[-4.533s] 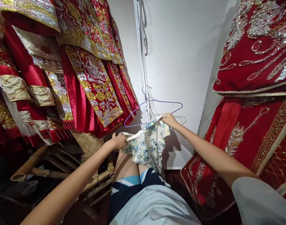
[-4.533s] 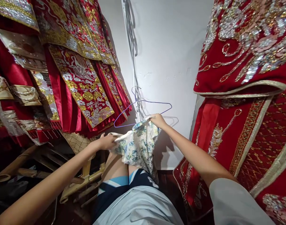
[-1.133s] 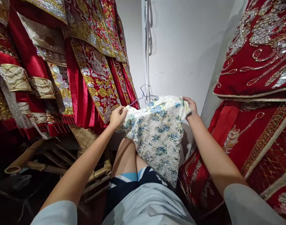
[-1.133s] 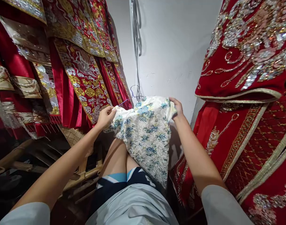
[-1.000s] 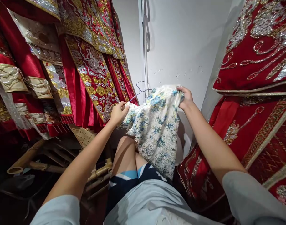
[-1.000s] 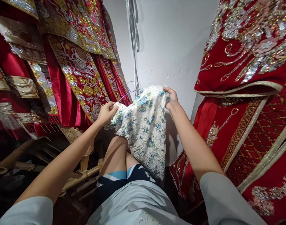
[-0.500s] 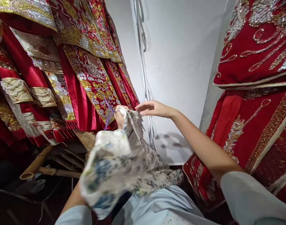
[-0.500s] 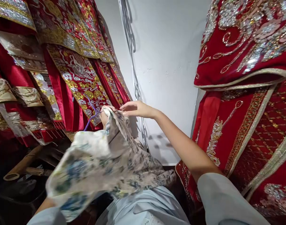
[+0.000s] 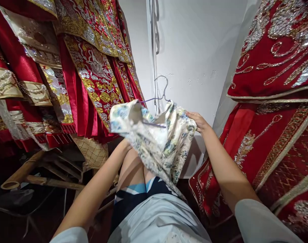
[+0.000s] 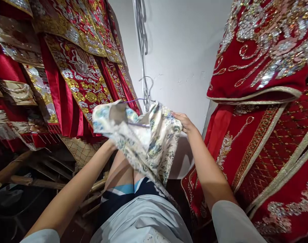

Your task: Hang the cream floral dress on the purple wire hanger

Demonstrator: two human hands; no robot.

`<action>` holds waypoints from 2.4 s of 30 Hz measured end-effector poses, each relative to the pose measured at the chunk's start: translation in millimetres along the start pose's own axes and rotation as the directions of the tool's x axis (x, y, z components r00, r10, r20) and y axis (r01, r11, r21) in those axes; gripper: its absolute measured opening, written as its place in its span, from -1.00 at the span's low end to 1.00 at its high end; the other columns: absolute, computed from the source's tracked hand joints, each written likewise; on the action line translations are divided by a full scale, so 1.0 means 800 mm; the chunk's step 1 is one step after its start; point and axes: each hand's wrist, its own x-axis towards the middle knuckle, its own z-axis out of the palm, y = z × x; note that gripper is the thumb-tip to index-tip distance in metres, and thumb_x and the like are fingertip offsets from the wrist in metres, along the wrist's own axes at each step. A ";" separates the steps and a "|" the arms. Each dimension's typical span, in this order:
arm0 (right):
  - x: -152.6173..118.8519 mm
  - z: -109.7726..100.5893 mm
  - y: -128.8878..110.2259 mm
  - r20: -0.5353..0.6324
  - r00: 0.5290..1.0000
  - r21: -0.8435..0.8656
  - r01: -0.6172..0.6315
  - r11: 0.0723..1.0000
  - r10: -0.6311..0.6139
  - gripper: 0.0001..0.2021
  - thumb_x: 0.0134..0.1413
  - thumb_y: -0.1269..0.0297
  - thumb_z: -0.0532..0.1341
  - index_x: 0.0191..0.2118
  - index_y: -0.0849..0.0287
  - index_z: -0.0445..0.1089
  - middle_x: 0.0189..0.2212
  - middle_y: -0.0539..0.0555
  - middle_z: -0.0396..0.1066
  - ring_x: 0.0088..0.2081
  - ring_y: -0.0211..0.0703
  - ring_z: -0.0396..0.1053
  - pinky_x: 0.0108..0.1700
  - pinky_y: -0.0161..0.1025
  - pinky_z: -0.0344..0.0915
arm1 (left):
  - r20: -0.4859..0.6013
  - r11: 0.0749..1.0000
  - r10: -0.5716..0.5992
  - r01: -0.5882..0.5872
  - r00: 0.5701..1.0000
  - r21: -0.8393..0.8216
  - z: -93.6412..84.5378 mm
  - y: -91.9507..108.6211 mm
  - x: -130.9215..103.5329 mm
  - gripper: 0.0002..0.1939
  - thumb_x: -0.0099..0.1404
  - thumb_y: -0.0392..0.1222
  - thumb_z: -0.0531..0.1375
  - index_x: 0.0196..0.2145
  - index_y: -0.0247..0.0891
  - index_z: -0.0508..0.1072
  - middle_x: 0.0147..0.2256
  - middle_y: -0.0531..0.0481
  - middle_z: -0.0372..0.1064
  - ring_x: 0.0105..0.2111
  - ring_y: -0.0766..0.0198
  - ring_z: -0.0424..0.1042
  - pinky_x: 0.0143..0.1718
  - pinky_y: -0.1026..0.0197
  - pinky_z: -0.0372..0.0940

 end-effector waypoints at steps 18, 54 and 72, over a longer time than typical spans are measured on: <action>0.016 0.036 0.037 -0.150 0.987 -0.242 0.019 0.970 -0.057 -0.61 -0.07 -0.05 0.42 -0.50 0.20 0.42 -0.57 0.05 0.44 -0.51 -0.16 0.37 -0.47 -0.28 0.29 | -0.052 0.870 -0.286 0.237 0.957 -0.433 0.012 -0.040 -0.099 -0.34 -0.01 -0.11 0.47 0.07 -0.26 0.48 0.06 -0.20 0.49 0.15 -0.14 0.39 0.23 -0.07 0.21; -0.120 0.098 0.158 -0.033 0.981 -0.450 -0.187 0.873 0.193 -0.63 0.08 0.00 0.25 -0.57 0.10 0.21 -0.71 -0.08 0.27 -0.64 -0.27 0.19 -0.51 -0.30 0.10 | -0.086 0.827 -0.439 0.365 0.894 -0.429 0.102 -0.072 -0.179 -0.62 -0.07 -0.26 0.24 -0.21 -0.30 0.49 -0.19 -0.09 0.52 -0.12 0.05 0.45 -0.03 0.10 0.32; -0.142 0.104 0.116 0.147 0.934 -0.292 -0.273 0.917 0.325 -0.61 -0.08 -0.05 0.38 -0.59 0.19 0.44 -0.78 -0.02 0.31 -0.73 -0.37 0.08 -0.64 -0.36 -0.02 | -0.172 0.979 0.148 -0.120 0.974 0.166 0.138 -0.058 -0.165 -0.67 0.22 -0.34 0.17 -0.04 -0.20 0.36 -0.08 -0.16 0.33 -0.10 0.10 0.36 -0.05 0.09 0.30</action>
